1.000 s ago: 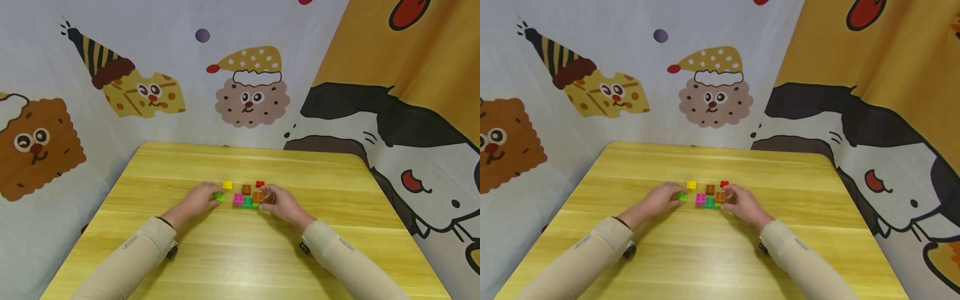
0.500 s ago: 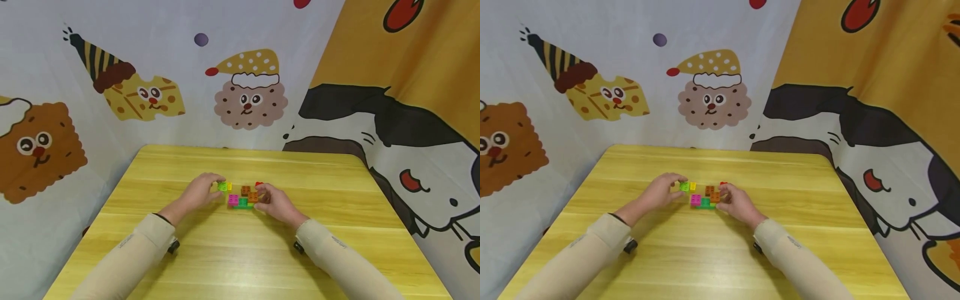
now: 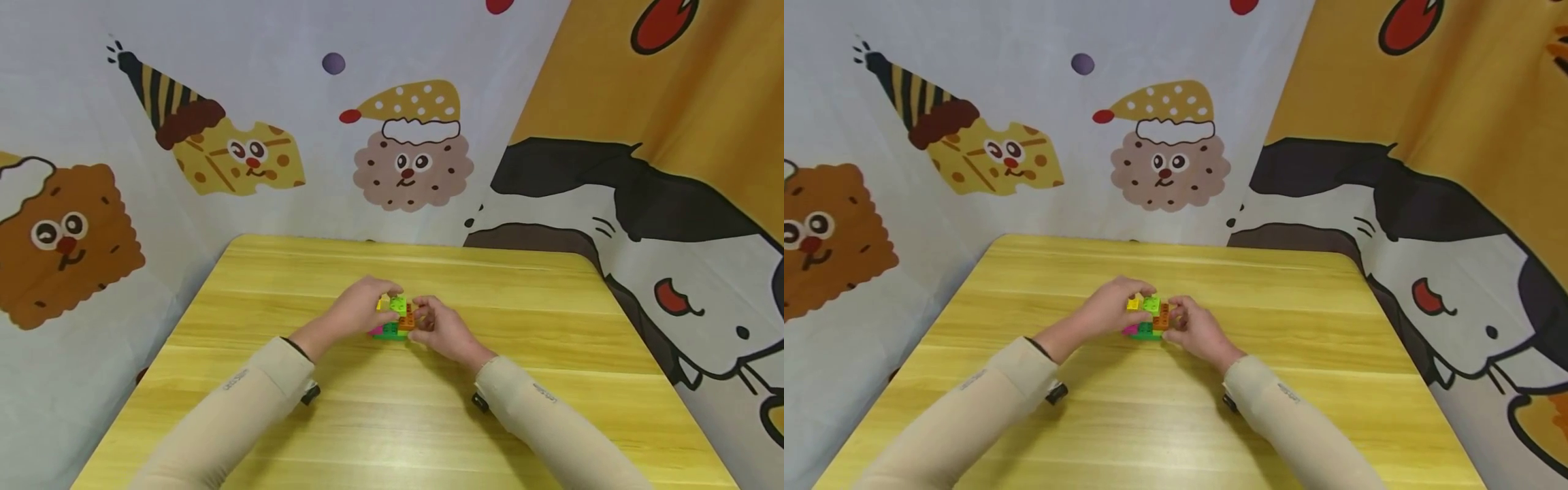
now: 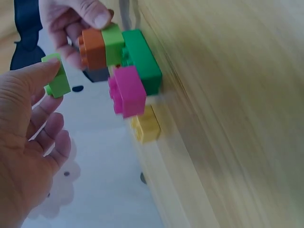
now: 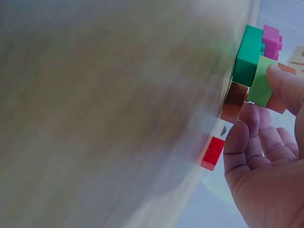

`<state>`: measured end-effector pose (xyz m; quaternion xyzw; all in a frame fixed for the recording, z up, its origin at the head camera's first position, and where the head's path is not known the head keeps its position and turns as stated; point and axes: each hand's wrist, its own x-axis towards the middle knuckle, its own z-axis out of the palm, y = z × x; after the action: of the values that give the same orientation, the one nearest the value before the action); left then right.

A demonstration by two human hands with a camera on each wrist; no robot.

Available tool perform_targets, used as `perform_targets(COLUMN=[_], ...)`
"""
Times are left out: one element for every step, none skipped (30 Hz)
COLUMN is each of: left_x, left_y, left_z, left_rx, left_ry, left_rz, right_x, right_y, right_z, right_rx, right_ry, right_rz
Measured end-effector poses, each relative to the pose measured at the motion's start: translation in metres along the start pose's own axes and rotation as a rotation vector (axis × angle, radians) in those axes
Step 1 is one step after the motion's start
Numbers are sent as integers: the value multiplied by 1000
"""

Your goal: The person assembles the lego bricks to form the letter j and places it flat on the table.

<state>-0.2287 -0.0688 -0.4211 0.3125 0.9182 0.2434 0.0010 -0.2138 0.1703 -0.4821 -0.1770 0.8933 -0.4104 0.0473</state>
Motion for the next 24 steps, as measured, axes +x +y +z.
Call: perform_targets(left_x=[2, 3, 4, 5, 6, 6, 7, 8, 8, 8, 8, 9, 9, 9, 9, 9, 10, 10, 10, 10, 10, 10, 10, 10], left_y=[2, 3, 4, 5, 6, 6, 7, 7, 7, 7, 7, 8, 8, 8, 8, 8, 9, 9, 9, 9, 9, 10, 10, 10], left_z=[2, 4, 6, 7, 9, 11, 12, 14, 15, 16, 17, 18, 19, 19, 20, 20, 21, 21, 22, 22, 22, 22, 22, 22], left_rx=[14, 30, 44, 54, 63, 69, 72, 77, 82, 86, 92, 97, 100, 106, 109, 111, 114, 117, 118, 119, 120, 121, 122, 126], left_ry=[-6, -13, -20, -28, -35, -41, -46, -49, -51, -50, -50, -49, -46, -43, -40, -36, -32, -29, -28, -26, -25, -24, -26, -28], left_rz=[8, 13, 17, 17, 14, 9, 5, 3, 1, -2, -4, -4, -3, -1, -1, 0, 3, 5, 7, 9, 14, 21, 28, 35], right_x=[0, 0, 0, 0, 0, 0, 0, 0, 0, 0, 0, 0, 0, 0, 0, 0, 0, 0, 0, 0, 0, 0, -1, -1], right_y=[0, 0, 0, 0, 0, 0, 0, 0, 1, 1, 1, 1, 1, 1, 1, 2, 2, 2, 2, 1, 1, 1, 1, 1], right_z=[0, 0, 0, 0, 0, 0, 0, 0, 0, 0, 0, 0, 0, 0, 0, 0, 0, 0, -1, -1, -1, -1, -2, -2], right_rx=[-2, -5, -6, -6, -7, -5, -6, -7, -8, -8, -7, -8, -10, -9, -8, -6, -7, -8, -8, -8, -9, -9, -10, -9], right_ry=[1, 4, 6, 8, 9, 9, 10, 11, 10, 10, 10, 10, 9, 8, 7, 7, 6, 4, 2, 1, 0, -1, -2, -2], right_rz=[0, -4, -8, -11, -14, -18, -23, -26, -29, -31, -34, -36, -34, -32, -31, -30, -28, -26, -25, -25, -25, -26, -26, -27])
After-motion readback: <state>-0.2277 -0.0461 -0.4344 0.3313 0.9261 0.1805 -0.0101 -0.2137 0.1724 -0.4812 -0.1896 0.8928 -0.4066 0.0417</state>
